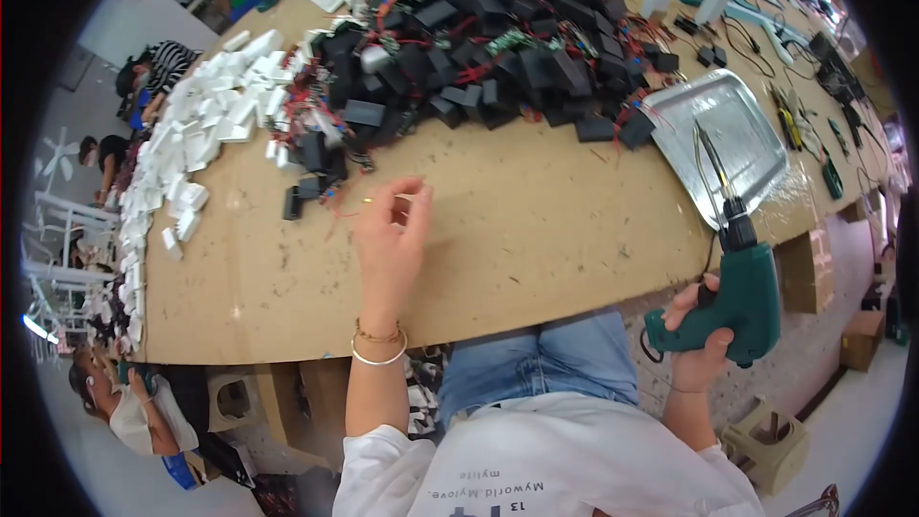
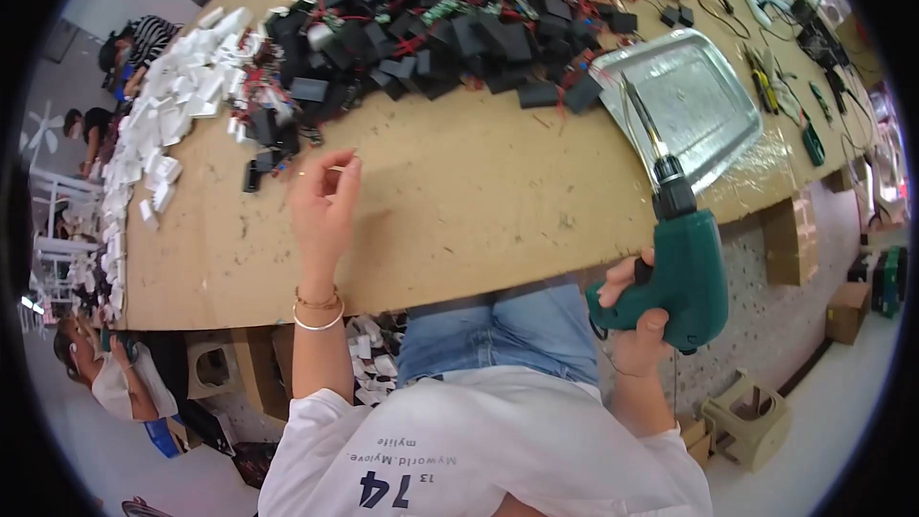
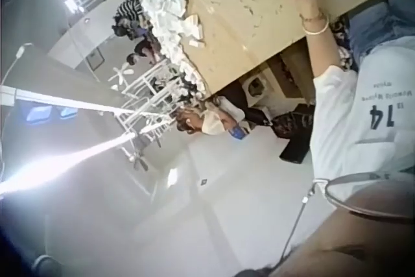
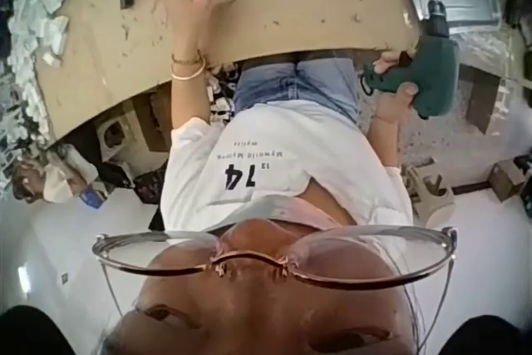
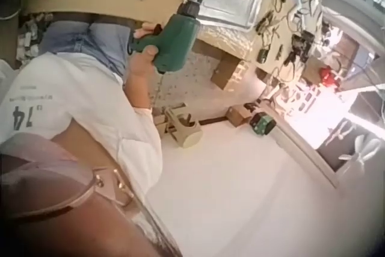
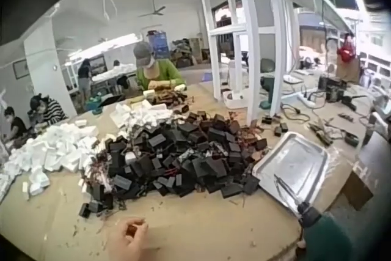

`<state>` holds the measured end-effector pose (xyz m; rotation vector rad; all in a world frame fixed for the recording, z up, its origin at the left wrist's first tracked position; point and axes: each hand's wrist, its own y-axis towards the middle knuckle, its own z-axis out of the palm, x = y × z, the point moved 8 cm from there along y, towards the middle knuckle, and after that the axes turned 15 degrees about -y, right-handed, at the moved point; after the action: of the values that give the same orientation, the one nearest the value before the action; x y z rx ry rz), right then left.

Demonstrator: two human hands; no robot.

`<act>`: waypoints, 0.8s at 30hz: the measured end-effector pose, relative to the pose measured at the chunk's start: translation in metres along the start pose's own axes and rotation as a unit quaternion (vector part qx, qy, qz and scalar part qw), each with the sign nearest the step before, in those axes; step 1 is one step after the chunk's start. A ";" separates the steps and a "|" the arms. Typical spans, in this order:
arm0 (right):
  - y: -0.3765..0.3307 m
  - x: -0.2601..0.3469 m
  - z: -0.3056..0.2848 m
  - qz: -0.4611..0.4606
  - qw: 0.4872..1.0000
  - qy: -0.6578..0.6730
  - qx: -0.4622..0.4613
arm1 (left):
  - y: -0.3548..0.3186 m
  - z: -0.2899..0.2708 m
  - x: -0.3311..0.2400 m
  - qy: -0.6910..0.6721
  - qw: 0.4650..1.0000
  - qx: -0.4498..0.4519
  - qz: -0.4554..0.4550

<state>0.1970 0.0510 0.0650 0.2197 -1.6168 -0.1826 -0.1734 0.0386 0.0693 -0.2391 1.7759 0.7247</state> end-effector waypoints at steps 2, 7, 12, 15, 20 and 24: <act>-0.005 -0.002 0.005 0.006 1.000 0.018 0.002 | 0.001 -0.015 0.001 0.014 1.000 -0.005 0.006; -0.007 -0.002 0.007 -0.017 1.000 0.014 0.000 | 0.036 -0.062 0.016 0.042 0.997 -0.056 0.025; 0.016 0.044 0.053 -0.113 0.923 -0.354 0.099 | 0.030 -0.083 -0.014 0.069 0.991 -0.056 0.102; 0.024 0.045 0.064 -0.130 0.876 -0.455 0.099 | 0.046 -0.042 -0.040 0.033 0.994 0.018 0.098; 0.022 0.048 0.029 -0.158 0.822 -0.540 -0.090 | 0.036 -0.019 -0.069 0.020 0.974 0.112 0.195; 0.107 0.019 -0.040 -0.004 0.730 -0.674 -0.114 | 0.026 0.014 -0.077 0.010 0.966 0.190 0.173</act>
<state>0.2329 0.1506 0.1123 -0.1793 -3.0221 -0.6520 -0.1500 0.0520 0.1472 0.3296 1.9591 0.6064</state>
